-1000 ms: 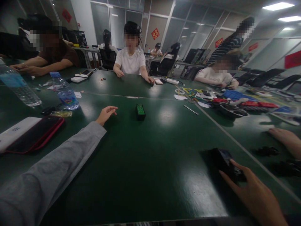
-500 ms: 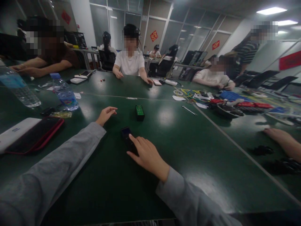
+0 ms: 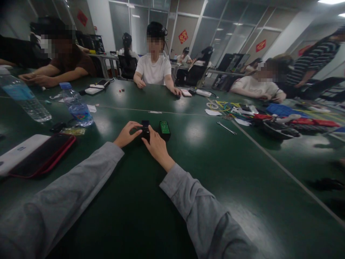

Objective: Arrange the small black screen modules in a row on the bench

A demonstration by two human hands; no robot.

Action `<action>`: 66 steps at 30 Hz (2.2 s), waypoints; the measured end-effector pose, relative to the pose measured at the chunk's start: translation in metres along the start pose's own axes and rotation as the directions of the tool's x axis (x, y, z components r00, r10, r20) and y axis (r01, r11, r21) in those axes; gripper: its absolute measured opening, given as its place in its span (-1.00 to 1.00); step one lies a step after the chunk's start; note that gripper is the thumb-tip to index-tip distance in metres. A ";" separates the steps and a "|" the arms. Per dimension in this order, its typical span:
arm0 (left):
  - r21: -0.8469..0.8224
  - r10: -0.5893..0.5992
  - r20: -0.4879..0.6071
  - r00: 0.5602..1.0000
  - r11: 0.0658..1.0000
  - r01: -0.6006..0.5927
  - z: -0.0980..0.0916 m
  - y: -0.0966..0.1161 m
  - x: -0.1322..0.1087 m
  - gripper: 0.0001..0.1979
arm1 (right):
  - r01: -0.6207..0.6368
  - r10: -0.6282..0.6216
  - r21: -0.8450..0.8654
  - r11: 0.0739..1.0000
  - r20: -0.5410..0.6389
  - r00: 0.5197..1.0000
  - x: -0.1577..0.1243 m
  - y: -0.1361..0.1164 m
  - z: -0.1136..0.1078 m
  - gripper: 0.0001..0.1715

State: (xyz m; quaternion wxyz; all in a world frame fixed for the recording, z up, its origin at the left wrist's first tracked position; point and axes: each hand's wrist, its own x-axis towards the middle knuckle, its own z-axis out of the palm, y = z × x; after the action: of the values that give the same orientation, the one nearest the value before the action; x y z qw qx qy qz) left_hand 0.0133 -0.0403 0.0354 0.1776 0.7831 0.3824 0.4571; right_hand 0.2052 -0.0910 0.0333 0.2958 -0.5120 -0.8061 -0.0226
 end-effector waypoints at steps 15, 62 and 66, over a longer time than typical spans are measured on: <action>0.181 0.187 0.121 0.975 0.962 -0.207 0.000 0.007 -0.005 -0.68 | 0.045 -0.045 -0.006 0.999 -0.012 0.999 0.002 0.001 -0.002 -0.85; 0.324 0.158 0.203 0.966 0.920 -0.219 0.004 0.004 -0.003 -0.62 | -0.053 0.073 -0.179 0.982 0.105 0.992 0.007 -0.001 0.000 -0.78; 0.354 0.189 0.220 0.957 0.899 -0.259 0.005 0.005 -0.004 -0.62 | -0.039 0.056 -0.175 0.984 0.098 0.994 0.006 0.000 0.001 -0.79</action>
State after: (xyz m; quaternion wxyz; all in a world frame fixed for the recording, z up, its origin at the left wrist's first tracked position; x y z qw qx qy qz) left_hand 0.0187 -0.0462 0.0338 0.0027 0.8795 0.3531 0.3192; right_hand 0.2026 -0.0859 0.0356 0.2091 -0.5553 -0.8028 -0.0590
